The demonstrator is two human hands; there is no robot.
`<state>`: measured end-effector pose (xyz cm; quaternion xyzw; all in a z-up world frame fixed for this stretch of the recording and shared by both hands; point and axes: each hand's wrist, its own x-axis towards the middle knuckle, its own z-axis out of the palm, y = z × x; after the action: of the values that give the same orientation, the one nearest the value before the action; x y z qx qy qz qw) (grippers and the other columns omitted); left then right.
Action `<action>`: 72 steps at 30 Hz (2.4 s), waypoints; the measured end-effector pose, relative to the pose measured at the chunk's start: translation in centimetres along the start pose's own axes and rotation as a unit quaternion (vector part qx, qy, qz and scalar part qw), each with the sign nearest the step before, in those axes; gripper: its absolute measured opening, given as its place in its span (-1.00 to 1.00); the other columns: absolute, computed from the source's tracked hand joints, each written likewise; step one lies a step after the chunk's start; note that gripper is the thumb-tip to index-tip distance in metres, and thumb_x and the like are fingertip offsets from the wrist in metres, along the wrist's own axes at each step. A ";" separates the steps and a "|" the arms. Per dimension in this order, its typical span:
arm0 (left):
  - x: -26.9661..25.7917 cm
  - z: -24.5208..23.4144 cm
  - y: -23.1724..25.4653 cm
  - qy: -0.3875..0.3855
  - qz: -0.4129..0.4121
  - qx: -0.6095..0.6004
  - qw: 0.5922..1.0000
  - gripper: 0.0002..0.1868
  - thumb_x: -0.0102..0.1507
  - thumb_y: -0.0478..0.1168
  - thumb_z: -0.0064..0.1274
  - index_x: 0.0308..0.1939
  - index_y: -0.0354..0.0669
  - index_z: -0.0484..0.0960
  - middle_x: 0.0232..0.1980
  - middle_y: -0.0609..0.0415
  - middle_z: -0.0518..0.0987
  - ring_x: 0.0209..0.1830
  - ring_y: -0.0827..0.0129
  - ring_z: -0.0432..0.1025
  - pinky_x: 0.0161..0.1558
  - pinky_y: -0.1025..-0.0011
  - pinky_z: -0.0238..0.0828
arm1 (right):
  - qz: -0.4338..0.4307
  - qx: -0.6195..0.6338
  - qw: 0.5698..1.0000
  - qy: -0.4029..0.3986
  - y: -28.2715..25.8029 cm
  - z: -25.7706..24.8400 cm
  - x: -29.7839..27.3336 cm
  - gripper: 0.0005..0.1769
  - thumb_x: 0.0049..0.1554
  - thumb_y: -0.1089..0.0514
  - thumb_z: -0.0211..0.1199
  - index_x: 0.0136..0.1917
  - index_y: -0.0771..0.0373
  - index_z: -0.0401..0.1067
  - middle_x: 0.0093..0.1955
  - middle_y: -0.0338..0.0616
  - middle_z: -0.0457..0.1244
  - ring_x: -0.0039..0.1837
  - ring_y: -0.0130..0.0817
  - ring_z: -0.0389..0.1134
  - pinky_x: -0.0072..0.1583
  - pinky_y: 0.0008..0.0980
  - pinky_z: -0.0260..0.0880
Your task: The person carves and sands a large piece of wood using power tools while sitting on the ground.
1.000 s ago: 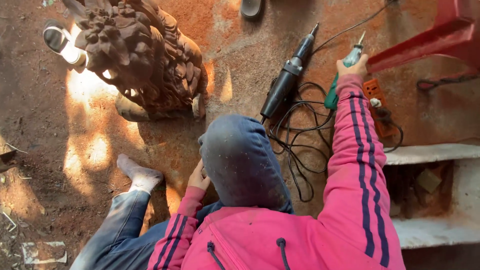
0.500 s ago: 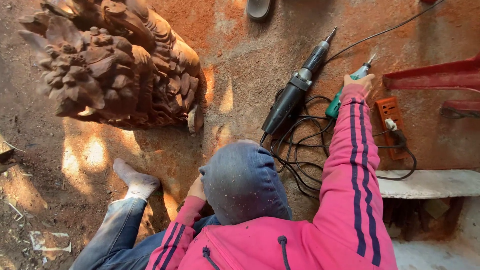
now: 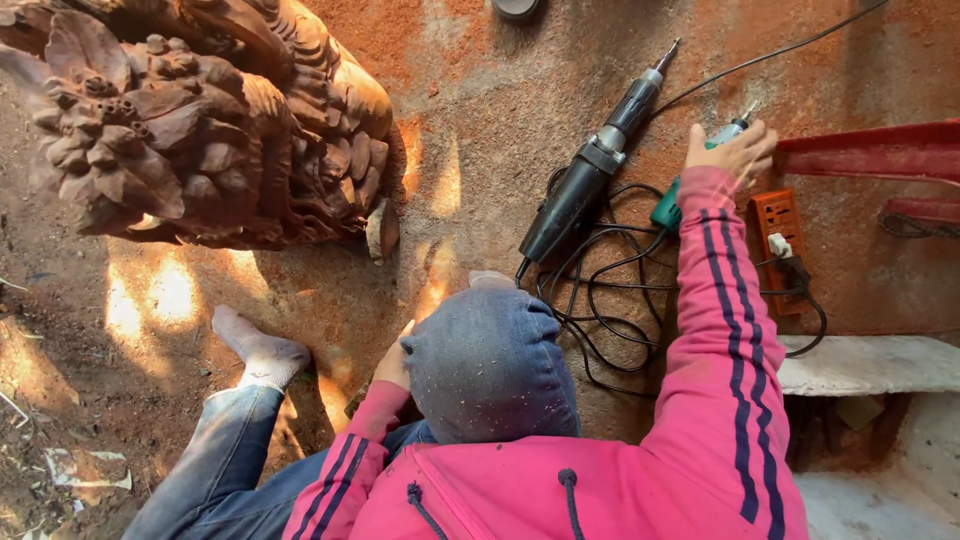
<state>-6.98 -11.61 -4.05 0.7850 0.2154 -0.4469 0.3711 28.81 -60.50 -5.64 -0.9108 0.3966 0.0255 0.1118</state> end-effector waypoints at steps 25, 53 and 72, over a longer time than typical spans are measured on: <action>2.0 6.2 -1.4 0.172 0.097 -0.093 0.976 -0.15 0.22 0.25 0.10 0.54 0.44 0.10 0.26 0.05 0.50 -0.09 0.23 0.62 0.06 0.27 0.55 | 0.058 0.524 0.775 -0.350 -7.7 -2.8 -8.2 -0.69 -0.15 0.20 0.48 -0.16 0.30 0.45 -0.23 -0.03 0.40 -0.25 -0.35 0.50 -0.11 -0.40 0.62; -25.4 4.2 -15.9 0.121 0.188 -0.304 0.926 0.33 -0.22 -0.17 0.41 0.56 0.04 -0.02 0.26 -0.33 0.50 0.16 -0.22 0.47 0.09 -0.08 0.51 | 0.031 0.583 0.423 -0.693 -15.2 0.0 -52.9 -0.76 0.08 0.14 0.23 0.03 0.18 0.34 -0.23 -0.05 0.28 -0.26 -0.28 0.37 -0.06 -0.16 0.56; -17.2 4.7 -23.4 0.018 0.174 -0.391 0.904 0.38 -0.10 -0.19 0.54 0.62 -0.15 -0.10 0.58 -0.33 0.06 0.47 -0.29 0.11 0.24 -0.38 0.14 | 0.124 0.534 0.547 -0.633 -17.6 6.7 -54.8 -0.79 -0.08 0.19 0.34 -0.21 0.26 0.35 -0.36 0.08 0.26 -0.38 -0.17 0.34 -0.27 -0.13 0.53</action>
<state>-33.93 -0.59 0.10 0.6094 0.2394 -0.2412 0.7163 4.43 -8.05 -1.57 -0.3734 0.2731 0.3923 0.7950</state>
